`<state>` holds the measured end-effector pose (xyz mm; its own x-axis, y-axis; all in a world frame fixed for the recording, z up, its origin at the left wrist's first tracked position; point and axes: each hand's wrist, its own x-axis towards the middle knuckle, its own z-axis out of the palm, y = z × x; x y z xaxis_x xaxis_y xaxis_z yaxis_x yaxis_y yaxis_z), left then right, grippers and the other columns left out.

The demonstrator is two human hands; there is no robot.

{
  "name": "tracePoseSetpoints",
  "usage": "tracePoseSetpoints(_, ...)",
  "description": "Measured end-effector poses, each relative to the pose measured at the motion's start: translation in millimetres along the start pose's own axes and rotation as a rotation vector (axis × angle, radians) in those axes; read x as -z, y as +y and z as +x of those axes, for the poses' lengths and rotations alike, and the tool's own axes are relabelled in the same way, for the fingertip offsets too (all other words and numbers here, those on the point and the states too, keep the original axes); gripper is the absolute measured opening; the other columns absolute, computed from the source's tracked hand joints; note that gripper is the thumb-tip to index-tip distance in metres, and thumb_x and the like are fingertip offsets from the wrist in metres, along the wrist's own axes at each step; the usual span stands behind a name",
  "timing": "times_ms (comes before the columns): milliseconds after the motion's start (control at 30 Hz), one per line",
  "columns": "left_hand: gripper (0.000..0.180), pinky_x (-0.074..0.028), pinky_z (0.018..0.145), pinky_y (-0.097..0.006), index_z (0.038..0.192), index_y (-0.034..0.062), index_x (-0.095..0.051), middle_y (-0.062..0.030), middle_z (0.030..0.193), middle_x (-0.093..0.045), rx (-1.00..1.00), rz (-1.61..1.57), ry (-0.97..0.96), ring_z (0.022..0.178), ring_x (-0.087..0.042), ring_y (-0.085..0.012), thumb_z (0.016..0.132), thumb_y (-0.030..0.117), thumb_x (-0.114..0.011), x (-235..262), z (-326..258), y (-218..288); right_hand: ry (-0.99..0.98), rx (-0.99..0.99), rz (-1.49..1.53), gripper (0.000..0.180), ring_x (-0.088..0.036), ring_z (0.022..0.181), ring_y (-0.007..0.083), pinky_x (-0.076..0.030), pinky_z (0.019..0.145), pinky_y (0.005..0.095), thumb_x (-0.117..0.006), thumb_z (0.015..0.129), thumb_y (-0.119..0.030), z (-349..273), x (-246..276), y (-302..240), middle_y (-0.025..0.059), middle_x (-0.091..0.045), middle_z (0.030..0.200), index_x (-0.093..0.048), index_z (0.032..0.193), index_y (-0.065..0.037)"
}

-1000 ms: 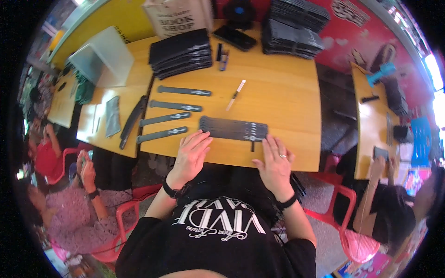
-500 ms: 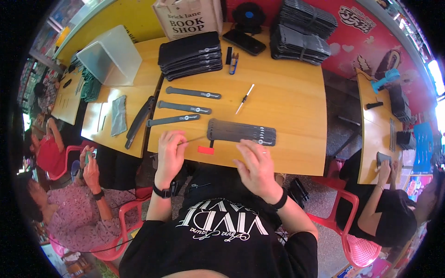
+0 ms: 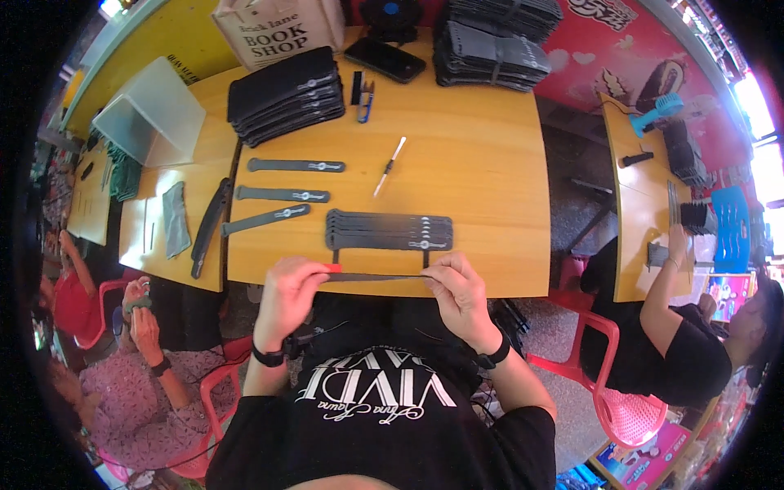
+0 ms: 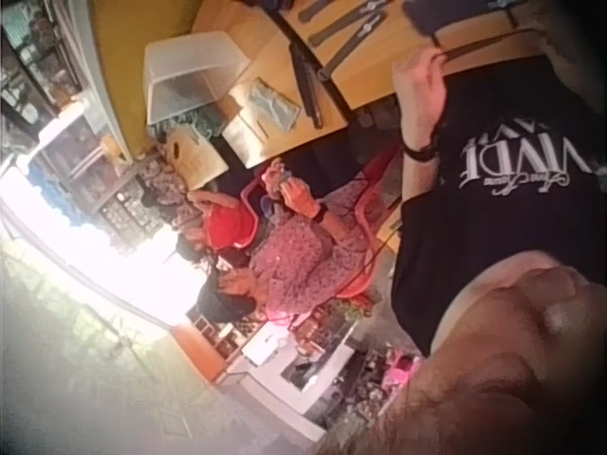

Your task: Attaching rivets or buttons to synthetic straps at a workstation.

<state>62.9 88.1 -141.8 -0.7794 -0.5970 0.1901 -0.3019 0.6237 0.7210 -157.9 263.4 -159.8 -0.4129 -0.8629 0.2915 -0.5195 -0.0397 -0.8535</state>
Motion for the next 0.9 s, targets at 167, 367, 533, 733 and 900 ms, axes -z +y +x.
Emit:
tracePoseSetpoints(167, 0.014, -0.046, 0.06, -0.022, 0.099, 0.0002, -0.066, -0.0052, 0.079, -0.066, 0.373, -0.543, -0.007, 0.071, -0.061, -0.0093, 0.086, -0.002, -0.062, -11.5, -2.7, -18.5, 0.024, -0.132, 0.048, 0.017, -0.056, 0.073, 0.0178, -0.045, 0.064, 0.0259, -0.062, 0.08, 0.011, -3.5, 2.8, 12.1, 0.0089, -0.056, 0.084, -0.066, 0.093, 0.0)
tracePoseSetpoints(367, 0.018, -0.043, 0.051, -0.018, 0.102, -0.002, -0.062, -0.0031, 0.08, -0.064, 0.584, -0.763, 0.12, 0.064, -0.059, -0.0058, 0.084, -0.003, -0.066, -28.5, 9.9, -30.5, 0.211, -0.237, 0.139, 0.017, -0.051, 0.061, 0.0108, -0.041, 0.056, 0.0231, -0.065, 0.08, 0.01, 1.3, 2.3, 27.0, 0.0049, -0.053, 0.072, -0.065, 0.094, 0.001)
tracePoseSetpoints(533, 0.02, -0.042, 0.048, -0.017, 0.102, -0.0019, -0.061, -0.0036, 0.078, -0.064, 0.614, -0.757, 0.177, 0.062, -0.058, -0.0055, 0.084, -0.003, -0.067, -30.4, 17.3, -30.7, 0.135, -0.221, 0.016, 0.016, -0.053, 0.06, 0.0092, -0.042, 0.053, 0.021, -0.064, 0.08, 0.011, 8.7, 7.3, 34.9, 0.0038, -0.056, 0.073, -0.063, 0.092, 0.001)
tracePoseSetpoints(733, 0.022, -0.041, 0.047, -0.016, 0.103, -0.0011, -0.06, -0.0025, 0.075, -0.064, 0.653, -0.703, 0.207, 0.058, -0.057, -0.0048, 0.083, -0.003, -0.068, -33.7, 19.9, -27.7, 0.236, -0.278, 0.041, 0.017, -0.053, 0.063, 0.0033, -0.042, 0.052, 0.0164, -0.064, 0.079, 0.013, 5.8, -0.4, 46.6, 0.0018, -0.06, 0.078, -0.06, 0.092, 0.002)
tracePoseSetpoints(900, 0.022, -0.041, 0.046, -0.016, 0.102, -0.0004, -0.06, -0.0021, 0.075, -0.063, 0.665, -0.682, 0.217, 0.057, -0.056, -0.0043, 0.082, -0.004, -0.069, -35.3, 20.8, -29.7, 0.28, -0.282, 0.025, 0.019, -0.053, 0.061, 0.0023, -0.041, 0.05, 0.0159, -0.066, 0.077, 0.012, 7.6, -3.4, 46.9, 0.0007, -0.06, 0.075, -0.06, 0.091, 0.001)
